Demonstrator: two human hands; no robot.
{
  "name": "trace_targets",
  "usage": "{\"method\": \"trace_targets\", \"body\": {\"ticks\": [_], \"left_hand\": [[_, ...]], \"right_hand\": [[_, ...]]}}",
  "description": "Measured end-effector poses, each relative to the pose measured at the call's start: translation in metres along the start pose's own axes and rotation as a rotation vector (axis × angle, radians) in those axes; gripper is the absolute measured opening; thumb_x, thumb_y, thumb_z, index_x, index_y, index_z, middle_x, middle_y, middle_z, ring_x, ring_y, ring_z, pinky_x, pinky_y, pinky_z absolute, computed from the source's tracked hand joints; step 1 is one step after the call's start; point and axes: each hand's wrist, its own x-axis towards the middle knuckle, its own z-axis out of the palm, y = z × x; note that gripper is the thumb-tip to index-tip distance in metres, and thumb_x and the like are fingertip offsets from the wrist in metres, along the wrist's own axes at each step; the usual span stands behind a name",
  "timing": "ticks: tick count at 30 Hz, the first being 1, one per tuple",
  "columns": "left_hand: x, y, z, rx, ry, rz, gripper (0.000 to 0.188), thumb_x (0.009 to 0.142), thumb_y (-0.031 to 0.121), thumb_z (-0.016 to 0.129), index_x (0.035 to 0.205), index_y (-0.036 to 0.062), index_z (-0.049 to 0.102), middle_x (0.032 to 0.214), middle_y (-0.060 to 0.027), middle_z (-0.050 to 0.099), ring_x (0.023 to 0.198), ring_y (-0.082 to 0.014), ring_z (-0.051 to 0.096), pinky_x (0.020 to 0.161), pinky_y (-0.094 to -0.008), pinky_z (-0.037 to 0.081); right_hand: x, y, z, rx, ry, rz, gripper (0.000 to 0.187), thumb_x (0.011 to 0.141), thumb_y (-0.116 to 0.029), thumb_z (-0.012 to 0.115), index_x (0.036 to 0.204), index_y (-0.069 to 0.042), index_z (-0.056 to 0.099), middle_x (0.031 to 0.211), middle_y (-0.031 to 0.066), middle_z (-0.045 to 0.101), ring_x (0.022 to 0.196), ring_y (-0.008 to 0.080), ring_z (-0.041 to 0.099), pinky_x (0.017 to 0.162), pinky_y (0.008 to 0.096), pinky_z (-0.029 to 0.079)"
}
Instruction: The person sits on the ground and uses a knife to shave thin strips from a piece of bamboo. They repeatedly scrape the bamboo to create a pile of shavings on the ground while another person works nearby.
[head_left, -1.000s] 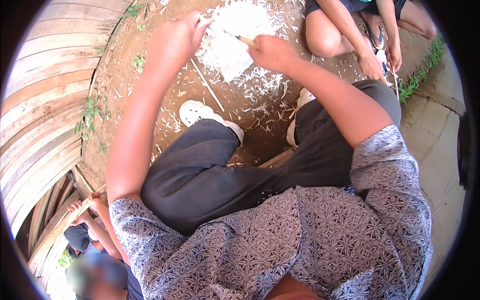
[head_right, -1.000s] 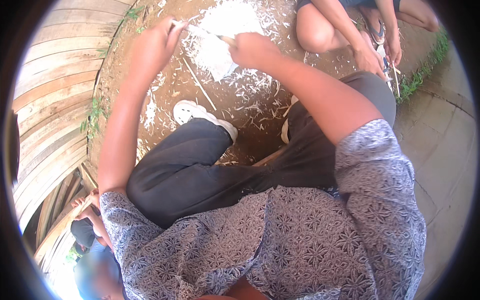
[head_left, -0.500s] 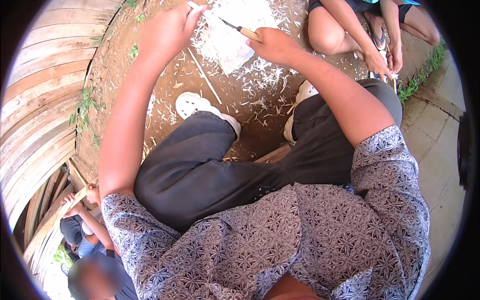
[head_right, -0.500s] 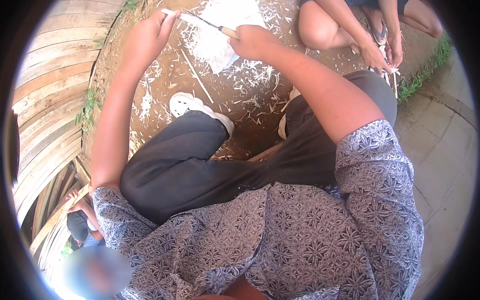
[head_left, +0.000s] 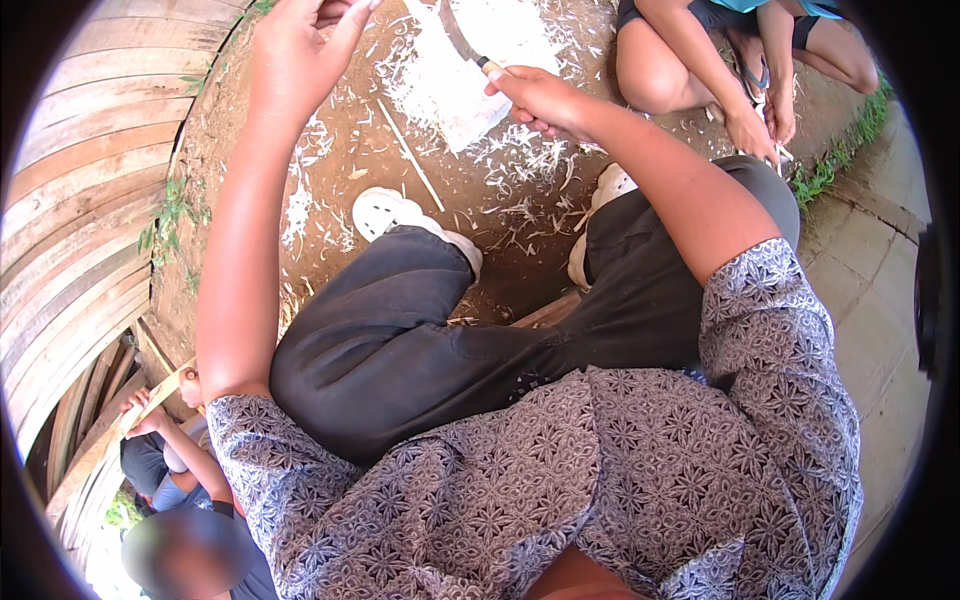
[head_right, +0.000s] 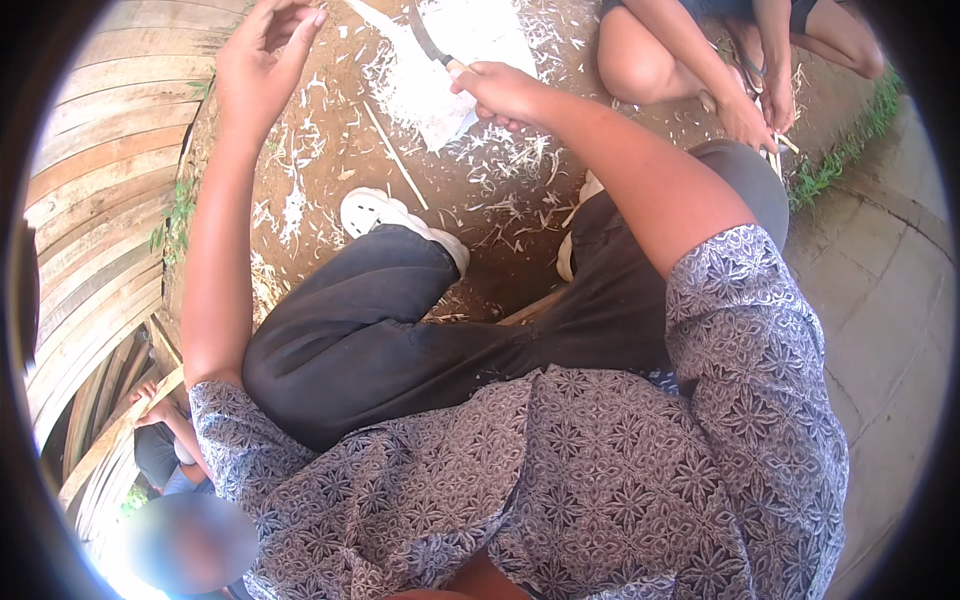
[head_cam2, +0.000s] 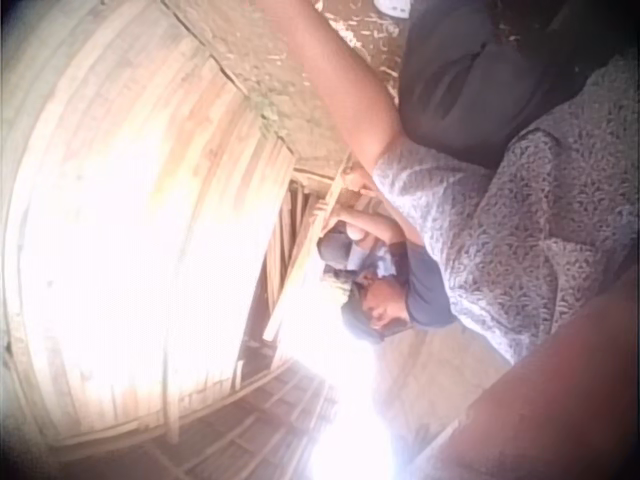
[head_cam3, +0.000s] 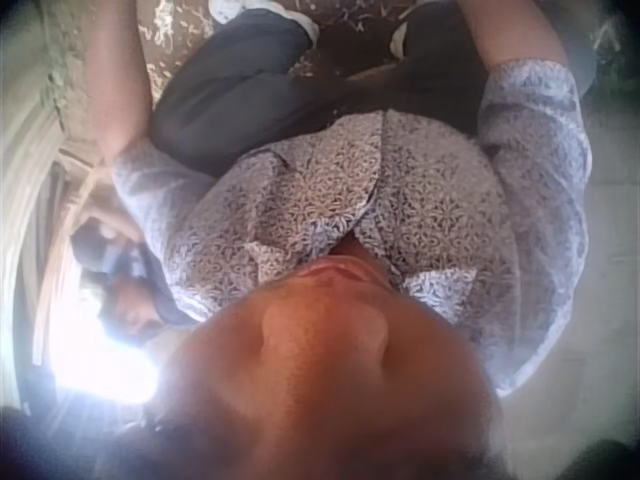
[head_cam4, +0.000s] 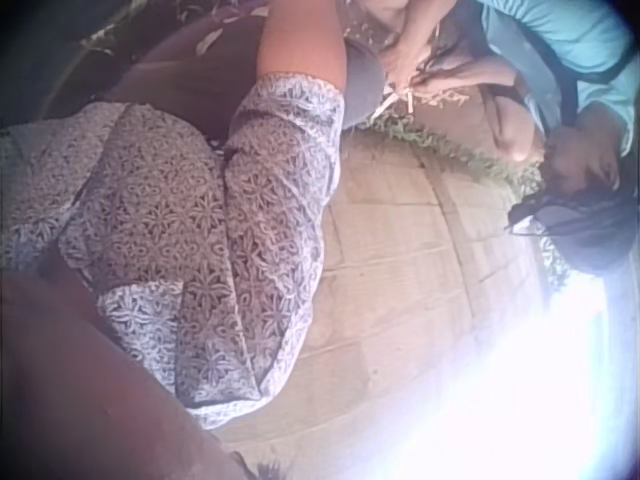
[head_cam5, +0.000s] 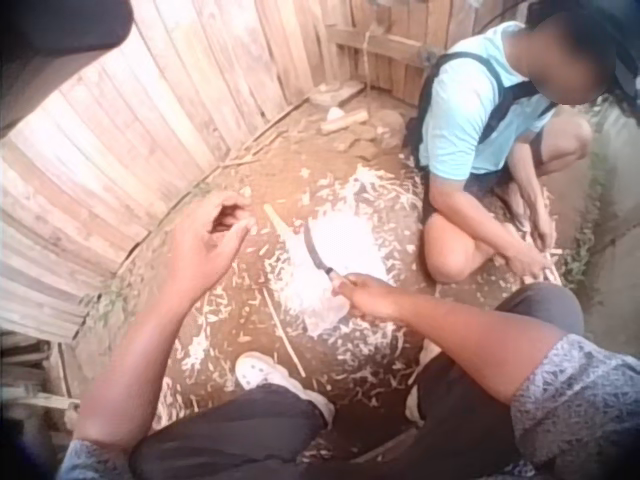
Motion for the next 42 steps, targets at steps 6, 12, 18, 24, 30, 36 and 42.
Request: {"method": "trace_targets", "body": {"ticks": [6, 12, 18, 24, 30, 36, 42], "left_hand": [[0.008, 0.010, -0.010, 0.164, -0.051, 0.228, 0.013, 0.089, 0.007, 0.073, 0.100, 0.0005, 0.072, 0.092, -0.0142, 0.072, 0.086, -0.0284, 0.071, 0.074, -0.0344, 0.056], [-0.001, -0.003, 0.000, 0.022, -0.101, 0.246, 0.013, 0.096, 0.015, 0.072, 0.103, 0.0046, 0.074, 0.090, -0.0068, 0.073, 0.081, -0.0164, 0.072, 0.072, -0.0300, 0.056], [-0.004, -0.007, -0.010, 0.182, -0.111, 0.143, 0.013, 0.093, 0.013, 0.073, 0.096, 0.0006, 0.071, 0.088, -0.0088, 0.072, 0.079, -0.0197, 0.069, 0.072, -0.0315, 0.055], [0.004, 0.009, -0.009, 0.157, -0.071, 0.144, 0.015, 0.088, 0.011, 0.074, 0.083, 0.0003, 0.066, 0.079, -0.0164, 0.065, 0.074, -0.0326, 0.065, 0.066, -0.0390, 0.051], [-0.001, 0.006, -0.011, 0.206, -0.060, 0.191, 0.013, 0.087, 0.011, 0.074, 0.082, 0.0005, 0.067, 0.077, -0.0170, 0.064, 0.072, -0.0340, 0.063, 0.066, -0.0402, 0.050], [0.004, 0.020, -0.007, 0.131, -0.108, 0.233, 0.014, 0.087, 0.010, 0.073, 0.082, 0.0002, 0.065, 0.077, -0.0178, 0.062, 0.073, -0.0360, 0.062, 0.067, -0.0413, 0.050], [0.001, 0.012, 0.001, 0.157, -0.094, 0.248, 0.013, 0.086, 0.010, 0.072, 0.083, 0.0008, 0.063, 0.081, -0.0179, 0.063, 0.078, -0.0374, 0.063, 0.069, -0.0431, 0.050]], "right_hand": [[-0.005, 0.002, 0.003, 0.074, -0.029, 0.061, 0.042, 0.108, -0.052, 0.038, 0.124, -0.017, 0.054, 0.065, -0.0085, 0.038, 0.050, 0.0042, 0.032, 0.046, 0.0229, 0.027], [-0.001, 0.007, -0.006, 0.170, -0.154, 0.073, 0.053, 0.106, -0.054, 0.040, 0.130, -0.010, 0.056, 0.068, -0.0036, 0.047, 0.053, 0.0081, 0.041, 0.049, 0.0265, 0.039], [-0.019, -0.042, 0.025, -0.255, 0.520, -0.590, 0.042, 0.103, -0.036, 0.054, 0.128, -0.003, 0.057, 0.083, 0.0151, 0.068, 0.070, 0.0284, 0.066, 0.068, 0.0424, 0.052], [-0.005, 0.011, 0.026, -0.428, 0.508, -0.464, 0.037, 0.103, -0.030, 0.054, 0.129, -0.004, 0.058, 0.086, 0.0207, 0.069, 0.077, 0.0347, 0.069, 0.072, 0.0445, 0.053], [-0.026, -0.050, 0.030, -0.336, 0.616, -0.600, 0.031, 0.105, -0.031, 0.053, 0.112, -0.002, 0.064, 0.080, 0.0206, 0.066, 0.073, 0.0334, 0.067, 0.069, 0.0449, 0.052], [-0.004, 0.014, 0.028, -0.569, 0.526, -0.451, 0.034, 0.105, -0.036, 0.051, 0.123, -0.009, 0.061, 0.084, 0.0196, 0.068, 0.077, 0.0359, 0.068, 0.076, 0.0461, 0.053], [-0.002, -0.005, 0.003, -0.175, 0.185, -0.064, 0.042, 0.106, -0.040, 0.052, 0.137, -0.011, 0.058, 0.076, 0.0051, 0.061, 0.065, 0.0130, 0.060, 0.059, 0.0325, 0.050]]}}
